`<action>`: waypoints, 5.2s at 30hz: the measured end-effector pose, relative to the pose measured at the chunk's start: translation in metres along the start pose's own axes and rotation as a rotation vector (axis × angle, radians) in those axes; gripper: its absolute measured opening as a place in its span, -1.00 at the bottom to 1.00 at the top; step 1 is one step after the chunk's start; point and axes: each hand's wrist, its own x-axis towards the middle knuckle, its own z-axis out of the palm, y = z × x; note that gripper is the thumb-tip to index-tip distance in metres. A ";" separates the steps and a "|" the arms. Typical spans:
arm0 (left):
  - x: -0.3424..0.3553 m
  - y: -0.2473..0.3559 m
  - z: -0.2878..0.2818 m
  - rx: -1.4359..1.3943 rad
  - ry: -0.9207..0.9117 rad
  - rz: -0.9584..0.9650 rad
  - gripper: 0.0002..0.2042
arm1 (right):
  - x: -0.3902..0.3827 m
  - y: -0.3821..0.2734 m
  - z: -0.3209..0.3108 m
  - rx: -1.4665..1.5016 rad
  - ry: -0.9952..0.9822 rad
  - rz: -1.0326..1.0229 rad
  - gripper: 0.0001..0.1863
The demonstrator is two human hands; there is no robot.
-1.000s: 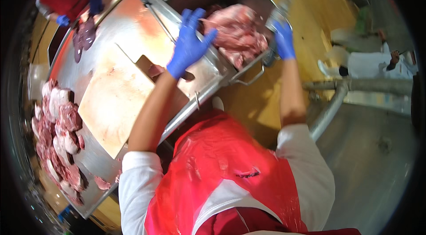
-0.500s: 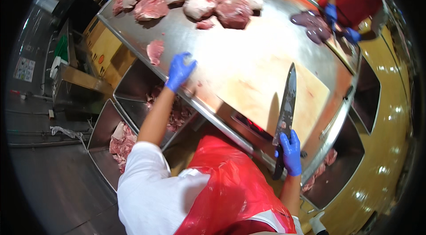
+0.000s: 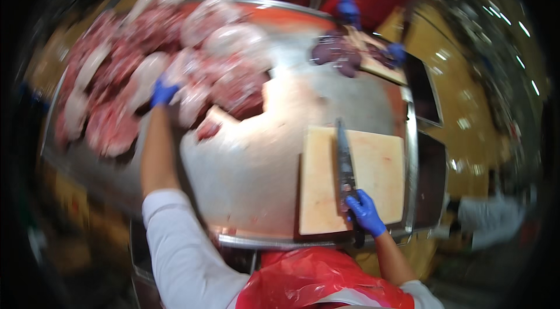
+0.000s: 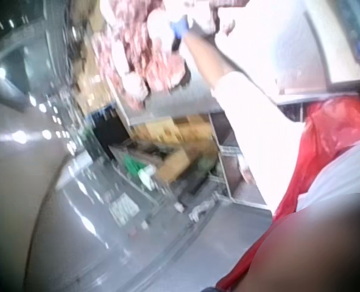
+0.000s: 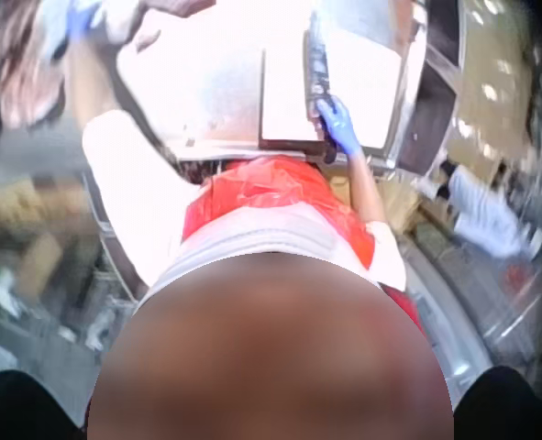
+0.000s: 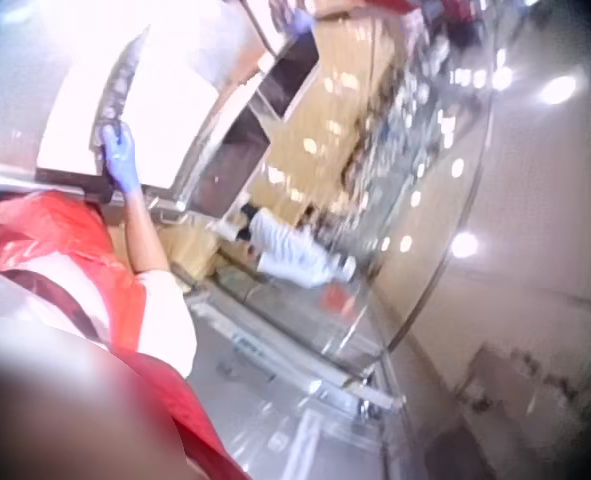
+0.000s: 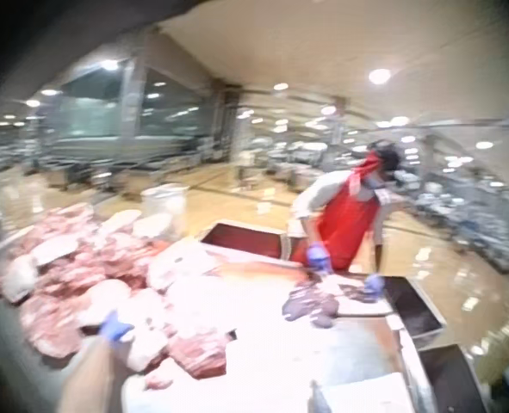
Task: The person is cutting raw meat on a cutting board using a knife. They are wearing blue gloves and a red apron. The person is seen handling and cutting various pieces of meat, placing them on the cutting board and then moving them aside.
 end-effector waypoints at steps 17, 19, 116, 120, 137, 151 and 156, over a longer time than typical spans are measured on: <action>-0.037 -0.037 -0.033 -0.518 -0.376 -0.291 -0.39 | 0.002 0.003 -0.003 0.296 -0.004 0.091 -0.69; -0.084 -0.029 -0.010 -0.704 -0.127 -0.236 -0.45 | 0.005 0.009 -0.006 0.310 -0.011 0.059 -0.69; -0.506 0.359 0.216 -0.760 0.032 0.048 -0.55 | 0.029 -0.044 -0.120 -0.224 -0.285 -0.651 -0.59; -0.489 0.333 0.186 -0.642 -0.094 0.210 -0.64 | 0.022 -0.047 -0.119 -0.385 -0.276 -0.796 -0.55; -0.484 0.449 0.155 0.050 -0.243 0.786 -0.62 | 0.033 -0.009 -0.200 0.593 0.001 -0.609 -0.55; -0.463 0.430 0.117 -0.343 -0.234 0.616 -0.71 | -0.029 0.047 -0.192 0.346 0.084 -0.336 -0.60; -0.449 0.405 0.088 -0.358 -0.221 0.358 -0.67 | -0.031 0.036 -0.165 0.351 0.059 -0.344 -0.61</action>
